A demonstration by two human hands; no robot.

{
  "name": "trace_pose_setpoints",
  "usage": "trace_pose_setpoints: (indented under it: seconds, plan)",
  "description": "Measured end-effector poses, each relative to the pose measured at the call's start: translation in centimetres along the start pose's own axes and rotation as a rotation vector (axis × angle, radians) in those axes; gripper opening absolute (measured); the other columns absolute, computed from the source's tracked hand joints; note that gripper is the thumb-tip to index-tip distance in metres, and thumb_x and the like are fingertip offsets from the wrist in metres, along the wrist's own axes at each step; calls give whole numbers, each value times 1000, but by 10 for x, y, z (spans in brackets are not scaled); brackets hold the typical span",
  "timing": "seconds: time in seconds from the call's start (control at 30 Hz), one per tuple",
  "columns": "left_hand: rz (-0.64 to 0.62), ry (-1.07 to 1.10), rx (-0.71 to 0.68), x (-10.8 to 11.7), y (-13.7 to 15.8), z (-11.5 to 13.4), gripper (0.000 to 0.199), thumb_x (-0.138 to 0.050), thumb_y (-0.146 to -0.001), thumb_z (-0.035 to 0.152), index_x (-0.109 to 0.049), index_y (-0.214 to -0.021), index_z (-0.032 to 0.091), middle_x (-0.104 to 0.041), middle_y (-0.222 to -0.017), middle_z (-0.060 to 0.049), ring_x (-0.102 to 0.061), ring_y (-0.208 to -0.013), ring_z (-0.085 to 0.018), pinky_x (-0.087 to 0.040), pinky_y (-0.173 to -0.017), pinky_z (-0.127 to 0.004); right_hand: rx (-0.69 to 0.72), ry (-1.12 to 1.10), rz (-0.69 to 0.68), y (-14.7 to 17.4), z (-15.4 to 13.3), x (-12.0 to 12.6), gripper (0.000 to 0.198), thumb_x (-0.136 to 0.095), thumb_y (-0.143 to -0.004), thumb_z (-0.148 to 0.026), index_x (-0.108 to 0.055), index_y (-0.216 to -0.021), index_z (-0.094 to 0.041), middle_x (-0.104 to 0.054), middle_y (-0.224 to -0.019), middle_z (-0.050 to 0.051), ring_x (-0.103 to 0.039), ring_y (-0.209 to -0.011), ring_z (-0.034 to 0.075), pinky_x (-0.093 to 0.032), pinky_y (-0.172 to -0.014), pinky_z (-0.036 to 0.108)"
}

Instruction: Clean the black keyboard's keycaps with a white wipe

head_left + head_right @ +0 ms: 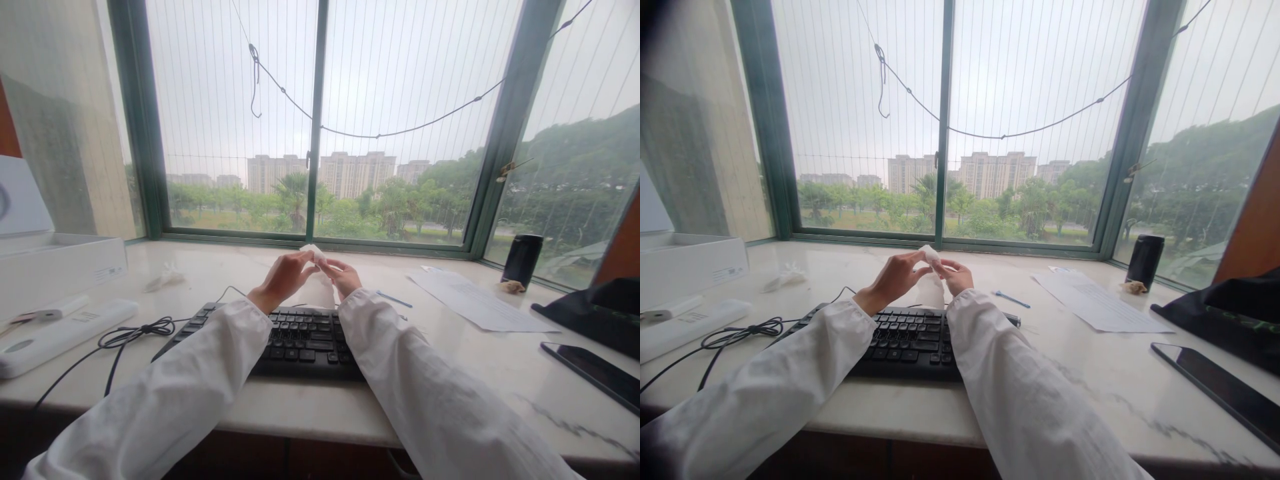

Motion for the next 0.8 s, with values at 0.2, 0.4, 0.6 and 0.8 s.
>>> trace_pose_setpoints:
  seconds: [0.2,0.4,0.6,0.8]
  plan:
    - [18,19,3,-1,0,-1,20,-58,-89,35,-62,-103,21,-72,-98,-4,-68,-85,-21,-51,-73,-30,-111,-276,-91,3,6,-10,57,-86,-52,-40,-71,-101,-15,-73,-81,7,-66,-71,19,-54,-67,32]
    - [0,16,16,-2,1,0,23,-56,-90,37,-63,-105,22,-72,-98,-4,-68,-86,-20,-52,-76,-30,-135,-308,-47,0,8,-8,45,-85,-56,-28,-72,-97,-13,-74,-79,7,-66,-68,17,-55,-65,29]
    - [-18,3,3,0,2,3,22,-55,-90,36,-66,-102,22,-72,-99,-4,-68,-88,-20,-51,-77,-30,-173,-233,-88,-4,15,-7,37,-84,-54,-22,-73,-88,-13,-73,-74,5,-63,-62,15,-53,-63,27]
    - [-40,-4,1,0,2,4,19,-57,-89,34,-67,-102,24,-72,-101,-2,-68,-87,-19,-50,-75,-28,-140,-153,-106,-2,12,-9,34,-84,-53,-23,-73,-84,-13,-73,-78,8,-65,-70,19,-52,-67,30]
Point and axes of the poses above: each hand's wrist, its own y-axis away from the middle knuckle, its own x-axis out of the back of the hand, z = x × y, the point moved 6 cm from there along -y, towards the middle knuckle
